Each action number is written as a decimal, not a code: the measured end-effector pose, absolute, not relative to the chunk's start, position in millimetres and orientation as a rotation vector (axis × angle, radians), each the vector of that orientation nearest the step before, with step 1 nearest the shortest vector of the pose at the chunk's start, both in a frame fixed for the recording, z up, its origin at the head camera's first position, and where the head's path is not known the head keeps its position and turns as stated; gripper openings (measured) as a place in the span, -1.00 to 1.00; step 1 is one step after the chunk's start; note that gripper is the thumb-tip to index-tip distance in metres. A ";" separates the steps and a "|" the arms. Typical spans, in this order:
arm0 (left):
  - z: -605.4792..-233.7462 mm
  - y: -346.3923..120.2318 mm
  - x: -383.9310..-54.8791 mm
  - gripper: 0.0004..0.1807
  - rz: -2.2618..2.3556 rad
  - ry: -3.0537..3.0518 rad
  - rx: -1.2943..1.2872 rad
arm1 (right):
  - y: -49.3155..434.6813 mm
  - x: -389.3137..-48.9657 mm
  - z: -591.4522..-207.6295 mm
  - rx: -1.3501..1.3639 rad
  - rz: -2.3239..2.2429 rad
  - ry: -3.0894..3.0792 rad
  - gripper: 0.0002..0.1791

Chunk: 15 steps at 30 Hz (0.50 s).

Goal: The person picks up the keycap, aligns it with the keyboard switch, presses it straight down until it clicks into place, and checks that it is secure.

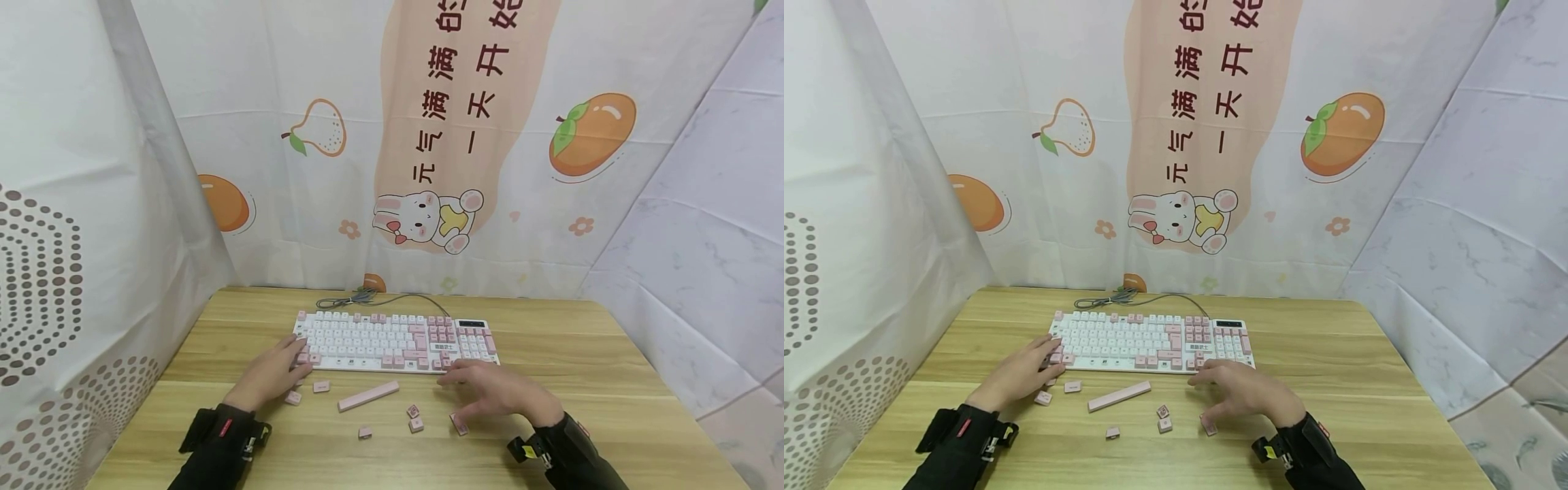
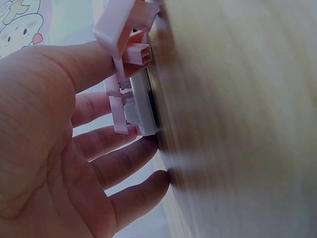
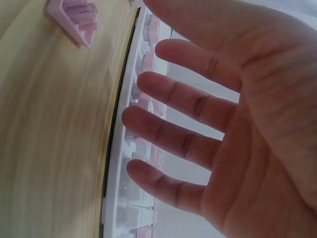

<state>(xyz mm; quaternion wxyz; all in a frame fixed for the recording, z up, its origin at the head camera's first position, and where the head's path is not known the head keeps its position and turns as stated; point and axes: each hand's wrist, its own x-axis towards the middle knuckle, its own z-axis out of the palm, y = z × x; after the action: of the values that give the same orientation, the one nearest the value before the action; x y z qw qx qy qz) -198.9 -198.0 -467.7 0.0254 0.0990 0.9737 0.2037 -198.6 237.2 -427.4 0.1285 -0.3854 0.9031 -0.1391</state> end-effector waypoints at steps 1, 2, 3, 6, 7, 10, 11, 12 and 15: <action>-467.7 -197.8 -198.8 -0.32 0.633 3.009 0.306 | 237.2 -198.7 -427.9 -1.129 -0.406 2.626 -0.29; -467.7 -197.7 -198.7 -0.32 0.635 3.009 0.308 | 237.3 -198.8 -428.6 -1.139 -0.407 2.625 -0.29; -467.4 -197.6 -198.5 -0.32 0.637 3.009 0.307 | 237.3 -198.7 -428.8 -1.140 -0.405 2.627 -0.29; -467.0 -198.1 -198.0 -0.33 0.634 3.014 0.315 | 236.9 -199.5 -430.1 -1.145 -0.415 2.615 -0.29; -466.9 -198.3 -197.9 -0.33 0.637 3.013 0.312 | 236.6 -199.7 -430.5 -1.143 -0.417 2.609 -0.29; -466.5 -198.6 -197.6 -0.34 0.633 3.015 0.316 | 235.5 -200.3 -431.1 -1.143 -0.427 2.583 -0.29; -466.4 -198.6 -197.5 -0.34 0.631 3.016 0.315 | 235.1 -200.4 -431.4 -1.147 -0.427 2.576 -0.28; -466.3 -198.5 -197.4 -0.34 0.632 3.015 0.314 | 234.6 -200.3 -431.4 -1.151 -0.431 2.566 -0.28; -466.0 -198.2 -197.9 -0.33 0.631 3.014 0.308 | 233.8 -199.9 -431.5 -1.160 -0.447 2.540 -0.29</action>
<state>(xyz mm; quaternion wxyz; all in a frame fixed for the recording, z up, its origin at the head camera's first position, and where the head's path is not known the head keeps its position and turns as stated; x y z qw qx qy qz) -197.9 -198.2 -466.0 0.0232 0.0995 0.9736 0.2039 -199.9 233.8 -431.5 0.1561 -0.4051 0.8872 -0.1561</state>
